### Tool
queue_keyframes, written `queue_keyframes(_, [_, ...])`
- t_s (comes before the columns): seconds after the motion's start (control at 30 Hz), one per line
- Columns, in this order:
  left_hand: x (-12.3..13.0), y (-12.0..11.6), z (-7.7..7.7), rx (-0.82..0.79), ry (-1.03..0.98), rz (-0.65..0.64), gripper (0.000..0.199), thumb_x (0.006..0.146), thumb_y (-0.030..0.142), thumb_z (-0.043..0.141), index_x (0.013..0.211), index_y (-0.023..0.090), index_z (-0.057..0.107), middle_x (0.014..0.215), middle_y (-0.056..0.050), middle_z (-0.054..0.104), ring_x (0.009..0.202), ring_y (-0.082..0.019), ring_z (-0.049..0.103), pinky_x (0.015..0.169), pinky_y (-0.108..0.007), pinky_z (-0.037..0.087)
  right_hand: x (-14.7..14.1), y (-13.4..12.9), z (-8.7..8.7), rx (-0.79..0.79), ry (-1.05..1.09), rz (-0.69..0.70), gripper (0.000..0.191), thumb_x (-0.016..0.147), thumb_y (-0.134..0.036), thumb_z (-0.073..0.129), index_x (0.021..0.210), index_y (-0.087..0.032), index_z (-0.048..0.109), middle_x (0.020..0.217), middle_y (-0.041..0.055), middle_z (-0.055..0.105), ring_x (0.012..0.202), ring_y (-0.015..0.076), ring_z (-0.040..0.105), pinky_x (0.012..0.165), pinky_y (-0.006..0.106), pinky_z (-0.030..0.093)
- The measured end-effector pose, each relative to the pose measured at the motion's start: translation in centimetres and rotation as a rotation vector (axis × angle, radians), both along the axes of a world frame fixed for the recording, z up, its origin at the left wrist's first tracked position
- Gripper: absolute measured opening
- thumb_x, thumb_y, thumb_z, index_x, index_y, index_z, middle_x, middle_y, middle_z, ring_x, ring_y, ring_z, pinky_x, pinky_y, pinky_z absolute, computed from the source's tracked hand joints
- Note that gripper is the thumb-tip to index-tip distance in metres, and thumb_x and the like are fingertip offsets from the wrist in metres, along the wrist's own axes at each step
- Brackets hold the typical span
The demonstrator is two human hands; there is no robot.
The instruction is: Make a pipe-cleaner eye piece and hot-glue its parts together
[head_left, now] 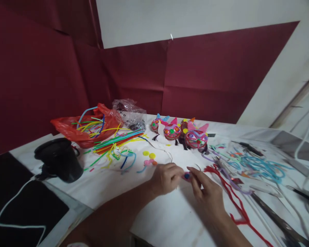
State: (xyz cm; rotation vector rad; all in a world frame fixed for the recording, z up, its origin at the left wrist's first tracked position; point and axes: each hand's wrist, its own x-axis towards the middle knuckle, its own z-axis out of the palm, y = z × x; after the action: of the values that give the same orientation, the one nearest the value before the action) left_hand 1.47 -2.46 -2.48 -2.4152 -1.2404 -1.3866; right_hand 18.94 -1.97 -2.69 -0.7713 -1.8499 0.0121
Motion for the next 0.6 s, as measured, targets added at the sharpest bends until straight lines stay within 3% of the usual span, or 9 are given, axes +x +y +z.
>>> queue_keyframes(0.13, [-3.8,3.3,1.7,-0.164,-0.011,0.286,0.029,0.084,0.008,0.052,0.098,0.021,0.073,0.097,-0.008,0.078,0.09,-0.021,0.073,0.08,-0.03,0.058,0.0,-0.9,0.1,0.092,-0.087,0.061,0.026,0.098,-0.012,0.047,0.116,-0.024,0.062,0.078,0.0036,0.071,0.065,0.0169,0.068,0.056,0.027,0.053])
queue_keyframes(0.27, [-9.9,7.1,3.6,-0.337,-0.002,0.525,0.025,0.091,0.01,0.051,0.099,0.017,0.074,0.104,-0.009,0.077,0.096,-0.02,0.071,0.09,-0.03,0.055,-1.6,-3.3,1.0,0.23,-0.184,0.292,0.023,0.097,-0.007,0.046,0.107,-0.018,0.064,0.064,0.0004,0.06,0.055,0.0154,0.057,0.051,0.029,0.043])
queue_keyframes(0.33, [-13.2,8.4,4.3,-0.411,0.027,0.655,0.022,0.095,0.015,0.052,0.104,0.015,0.072,0.112,-0.009,0.074,0.105,-0.022,0.068,0.098,-0.037,0.052,-2.6,-4.3,1.2,0.281,-0.253,0.376,0.02,0.096,-0.005,0.046,0.1,-0.013,0.064,0.059,-0.0007,0.056,0.051,0.0152,0.05,0.048,0.031,0.037])
queue_keyframes(0.43, [-17.4,9.1,4.8,-0.492,0.093,0.842,0.034,0.096,0.035,0.062,0.123,0.015,0.061,0.126,-0.011,0.063,0.111,-0.025,0.063,0.095,-0.047,0.054,-3.4,-5.2,0.9,0.299,-0.377,0.413,0.022,0.098,-0.009,0.043,0.096,-0.01,0.065,0.059,-0.0002,0.056,0.051,0.015,0.047,0.047,0.032,0.032])
queue_keyframes(0.6, [-21.2,8.4,4.5,-0.597,0.242,1.034,0.037,0.096,0.035,0.061,0.127,0.016,0.058,0.128,-0.011,0.06,0.11,-0.025,0.063,0.092,-0.046,0.055,-3.4,-5.0,0.5,0.248,-0.443,0.385,0.026,0.098,-0.01,0.04,0.089,-0.013,0.065,0.06,-0.0005,0.055,0.051,0.0143,0.046,0.049,0.032,0.031])
